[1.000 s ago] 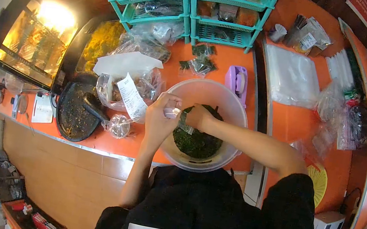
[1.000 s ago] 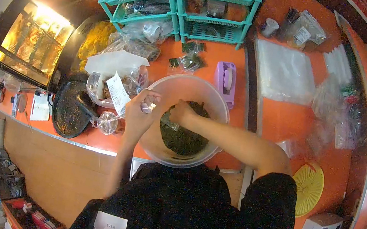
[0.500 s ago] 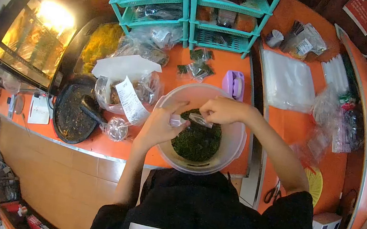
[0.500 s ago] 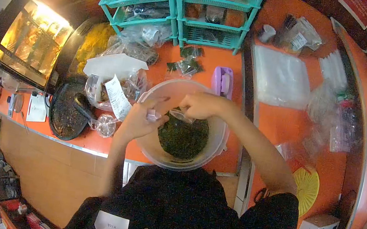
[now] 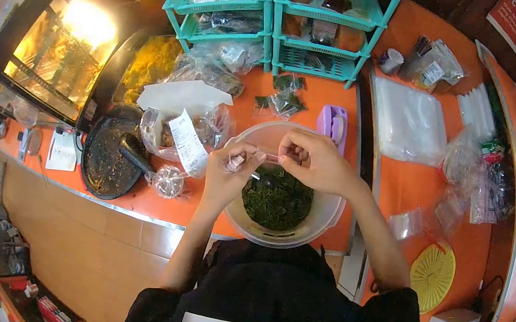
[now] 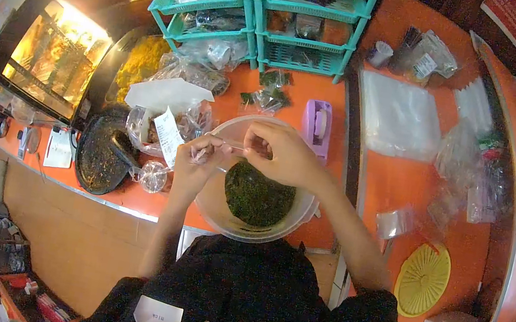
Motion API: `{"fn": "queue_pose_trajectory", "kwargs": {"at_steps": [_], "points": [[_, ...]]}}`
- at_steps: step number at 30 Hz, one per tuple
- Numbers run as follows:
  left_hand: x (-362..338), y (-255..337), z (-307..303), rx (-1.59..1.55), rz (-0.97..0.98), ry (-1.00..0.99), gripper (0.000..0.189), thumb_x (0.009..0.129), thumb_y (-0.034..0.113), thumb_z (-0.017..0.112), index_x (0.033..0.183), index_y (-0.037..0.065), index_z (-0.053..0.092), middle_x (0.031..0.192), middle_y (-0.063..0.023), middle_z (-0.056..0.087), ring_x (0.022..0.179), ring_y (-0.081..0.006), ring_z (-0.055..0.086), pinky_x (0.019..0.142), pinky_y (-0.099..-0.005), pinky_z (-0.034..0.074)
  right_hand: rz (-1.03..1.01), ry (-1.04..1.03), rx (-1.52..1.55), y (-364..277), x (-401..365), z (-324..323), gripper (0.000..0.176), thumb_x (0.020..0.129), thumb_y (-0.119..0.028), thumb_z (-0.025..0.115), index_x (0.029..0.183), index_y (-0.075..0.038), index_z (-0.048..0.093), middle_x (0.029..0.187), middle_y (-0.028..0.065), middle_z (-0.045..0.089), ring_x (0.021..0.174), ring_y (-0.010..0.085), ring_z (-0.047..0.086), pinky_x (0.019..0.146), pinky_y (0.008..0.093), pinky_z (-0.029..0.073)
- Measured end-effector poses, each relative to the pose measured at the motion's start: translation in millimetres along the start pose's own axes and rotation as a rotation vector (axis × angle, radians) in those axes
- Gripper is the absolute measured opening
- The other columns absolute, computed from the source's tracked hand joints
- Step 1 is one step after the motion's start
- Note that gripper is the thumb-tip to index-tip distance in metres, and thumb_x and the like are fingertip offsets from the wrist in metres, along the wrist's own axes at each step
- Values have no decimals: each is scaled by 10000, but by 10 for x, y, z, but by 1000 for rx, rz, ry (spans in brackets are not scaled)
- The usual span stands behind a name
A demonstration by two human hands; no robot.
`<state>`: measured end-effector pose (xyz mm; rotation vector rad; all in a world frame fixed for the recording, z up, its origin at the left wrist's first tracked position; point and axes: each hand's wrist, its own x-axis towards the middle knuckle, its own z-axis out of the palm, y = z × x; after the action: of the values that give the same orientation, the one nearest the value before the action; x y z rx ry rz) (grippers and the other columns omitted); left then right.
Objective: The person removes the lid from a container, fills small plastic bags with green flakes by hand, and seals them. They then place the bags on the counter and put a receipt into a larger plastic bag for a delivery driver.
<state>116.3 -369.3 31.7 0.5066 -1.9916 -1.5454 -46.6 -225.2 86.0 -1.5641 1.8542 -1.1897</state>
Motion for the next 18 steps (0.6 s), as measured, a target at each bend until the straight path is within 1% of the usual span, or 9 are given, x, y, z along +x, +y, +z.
{"fn": "queue_pose_trajectory", "kwargs": {"at_steps": [2, 4, 7, 10, 13, 18], "points": [[-7, -4, 14, -53, 33, 34, 117, 894, 86, 769, 907, -18, 716, 730, 35, 584, 645, -35, 425, 575, -222, 343, -25, 68, -20, -17, -9, 39, 132, 855, -110, 686, 886, -26, 589, 795, 105, 592, 738, 244, 618, 682, 364, 499], [-24, 15, 14, -72, 16, 59, 127, 890, 83, 774, 908, -26, 710, 721, 44, 565, 636, -31, 416, 567, -215, 328, -57, 126, -38, -38, -21, 72, 127, 856, -110, 677, 889, -25, 588, 801, 117, 601, 754, 265, 633, 700, 376, 511], [-32, 139, 17, -44, 9, 99, 126, 885, 76, 781, 916, -25, 711, 708, 56, 535, 625, -23, 389, 553, -209, 295, -65, 168, -71, -77, -37, 98, 115, 849, -97, 669, 878, -26, 584, 814, 126, 614, 767, 277, 642, 713, 386, 517], [-40, 208, 21, -31, 30, 124, 106, 880, 61, 781, 917, -15, 717, 698, 62, 513, 617, -18, 365, 544, -211, 265, -22, 168, -48, -107, -43, 90, 126, 841, -98, 679, 866, -26, 579, 823, 123, 621, 763, 285, 638, 714, 394, 514], [-63, 218, 57, -15, 63, 134, 80, 878, 42, 773, 915, -7, 721, 689, 63, 498, 610, -16, 349, 539, -216, 248, -110, 210, -64, -147, -28, 127, 116, 852, -58, 685, 893, -17, 584, 826, 82, 595, 694, 212, 600, 652, 327, 497], [-94, 154, 98, -9, 122, 176, 55, 877, 10, 755, 921, -8, 727, 688, 59, 495, 605, -20, 354, 541, -220, 254, -106, 262, -91, -200, -38, 201, 126, 838, -70, 691, 895, -23, 589, 851, 108, 624, 729, 266, 630, 669, 350, 511]]}}
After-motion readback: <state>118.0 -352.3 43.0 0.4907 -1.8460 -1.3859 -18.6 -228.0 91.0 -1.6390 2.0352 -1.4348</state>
